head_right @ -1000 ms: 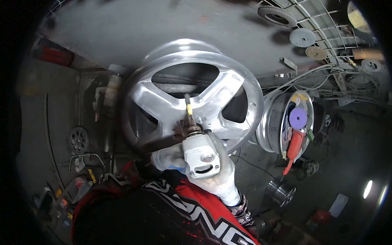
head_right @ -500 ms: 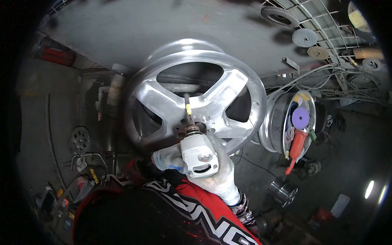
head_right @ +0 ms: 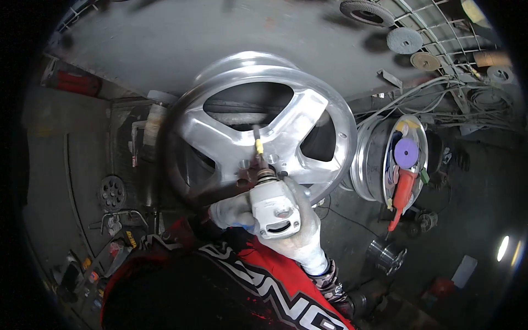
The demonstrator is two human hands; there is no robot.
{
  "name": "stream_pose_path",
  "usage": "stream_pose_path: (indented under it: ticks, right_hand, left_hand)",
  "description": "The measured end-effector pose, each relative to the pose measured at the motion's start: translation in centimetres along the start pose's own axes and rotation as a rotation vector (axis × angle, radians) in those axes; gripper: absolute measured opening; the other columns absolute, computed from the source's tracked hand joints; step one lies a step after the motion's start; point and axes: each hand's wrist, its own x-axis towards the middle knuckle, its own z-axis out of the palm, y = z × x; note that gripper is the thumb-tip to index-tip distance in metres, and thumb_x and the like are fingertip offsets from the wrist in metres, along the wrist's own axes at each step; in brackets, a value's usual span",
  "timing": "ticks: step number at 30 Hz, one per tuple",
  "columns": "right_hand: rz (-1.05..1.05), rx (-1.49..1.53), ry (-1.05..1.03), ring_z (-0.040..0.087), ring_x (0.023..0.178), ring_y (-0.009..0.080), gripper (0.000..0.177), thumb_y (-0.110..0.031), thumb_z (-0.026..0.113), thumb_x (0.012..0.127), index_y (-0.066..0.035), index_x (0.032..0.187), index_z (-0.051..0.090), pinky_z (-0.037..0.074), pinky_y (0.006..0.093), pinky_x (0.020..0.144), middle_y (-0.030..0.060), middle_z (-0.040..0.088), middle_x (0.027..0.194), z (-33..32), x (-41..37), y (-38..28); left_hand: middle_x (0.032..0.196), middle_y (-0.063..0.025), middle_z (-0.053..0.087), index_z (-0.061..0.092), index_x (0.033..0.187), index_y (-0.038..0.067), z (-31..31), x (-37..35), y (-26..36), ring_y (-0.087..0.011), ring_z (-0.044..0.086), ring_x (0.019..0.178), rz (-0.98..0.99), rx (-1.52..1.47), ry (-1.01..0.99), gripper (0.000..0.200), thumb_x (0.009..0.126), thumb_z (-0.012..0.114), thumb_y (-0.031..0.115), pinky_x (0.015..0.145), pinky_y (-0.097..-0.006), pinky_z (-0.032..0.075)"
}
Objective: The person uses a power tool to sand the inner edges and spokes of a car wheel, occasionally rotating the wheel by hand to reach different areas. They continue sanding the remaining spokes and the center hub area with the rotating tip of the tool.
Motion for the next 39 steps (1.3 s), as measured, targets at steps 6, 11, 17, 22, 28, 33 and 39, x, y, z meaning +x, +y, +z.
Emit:
stream_pose_path:
  ticks: [6,11,17,22,28,33,39]
  right_hand:
    - [-0.006,-0.107,0.005,0.069,0.103,0.0304,0.095,-0.022,0.089,0.065,0.006,0.140,0.038,0.055,0.0379,0.090,0.0210,0.065,0.116,-0.7,0.5,-0.6]
    - [0.069,-0.001,-0.034,0.067,0.107,0.0308,0.098,-0.021,0.089,0.062,0.006,0.142,0.039,0.054,0.0382,0.092,0.0219,0.064,0.121,1.3,-0.5,0.3]
    - [0.004,0.050,-0.099,0.065,0.112,0.0316,0.098,-0.019,0.090,0.061,0.007,0.141,0.040,0.052,0.0392,0.095,0.0224,0.062,0.124,1.0,0.0,0.3]
    - [-0.145,-0.115,-0.002,0.068,0.105,0.0304,0.093,-0.019,0.088,0.064,0.007,0.139,0.039,0.055,0.0377,0.089,0.0214,0.064,0.119,0.6,0.0,0.1]
    - [-0.080,-0.120,0.079,0.069,0.099,0.0306,0.087,-0.017,0.085,0.065,0.008,0.136,0.040,0.056,0.0377,0.085,0.0209,0.065,0.112,0.3,-0.3,0.0]
    - [0.015,-0.056,-0.037,0.066,0.104,0.0279,0.093,-0.021,0.089,0.062,0.005,0.137,0.041,0.053,0.0380,0.091,0.0188,0.063,0.116,1.5,-0.8,0.6]
    - [0.055,0.023,-0.089,0.064,0.105,0.0242,0.094,-0.024,0.090,0.059,0.003,0.136,0.042,0.050,0.0359,0.095,0.0136,0.062,0.118,1.2,-0.7,0.2]
  left_hand:
    - [0.130,-0.0068,0.058,0.046,0.141,0.005,-0.1,1.0,0.6,-0.0152,0.055,0.119,-0.050,-0.257,-0.081,0.070,0.082,0.077,0.027,0.104,-0.0326,0.043]
    - [0.130,-0.0061,0.059,0.048,0.140,0.006,0.3,-1.7,1.3,-0.0157,0.054,0.119,-0.109,-0.155,-0.002,0.066,0.082,0.076,0.025,0.105,-0.0339,0.041]
    - [0.129,-0.0061,0.059,0.049,0.138,0.006,0.6,-2.5,2.4,-0.0164,0.053,0.120,-0.068,0.090,0.016,0.066,0.081,0.077,0.023,0.105,-0.0333,0.040]
    - [0.129,-0.0063,0.059,0.047,0.139,0.005,0.6,-1.0,1.2,-0.0162,0.054,0.119,-0.078,0.042,0.024,0.068,0.080,0.078,0.023,0.105,-0.0334,0.041]
    - [0.129,-0.0064,0.059,0.047,0.139,0.005,0.5,0.5,0.6,-0.0150,0.055,0.118,-0.081,-0.167,-0.018,0.069,0.081,0.080,0.025,0.103,-0.0317,0.042]
    - [0.128,-0.0057,0.059,0.048,0.137,0.005,0.2,-2.1,0.9,-0.0150,0.054,0.117,-0.063,0.028,0.027,0.069,0.078,0.080,0.022,0.103,-0.0324,0.043]
    - [0.128,-0.0052,0.058,0.044,0.140,0.004,1.0,-2.5,2.1,-0.0152,0.053,0.118,-0.095,0.111,0.063,0.072,0.079,0.079,0.020,0.103,-0.0334,0.043]
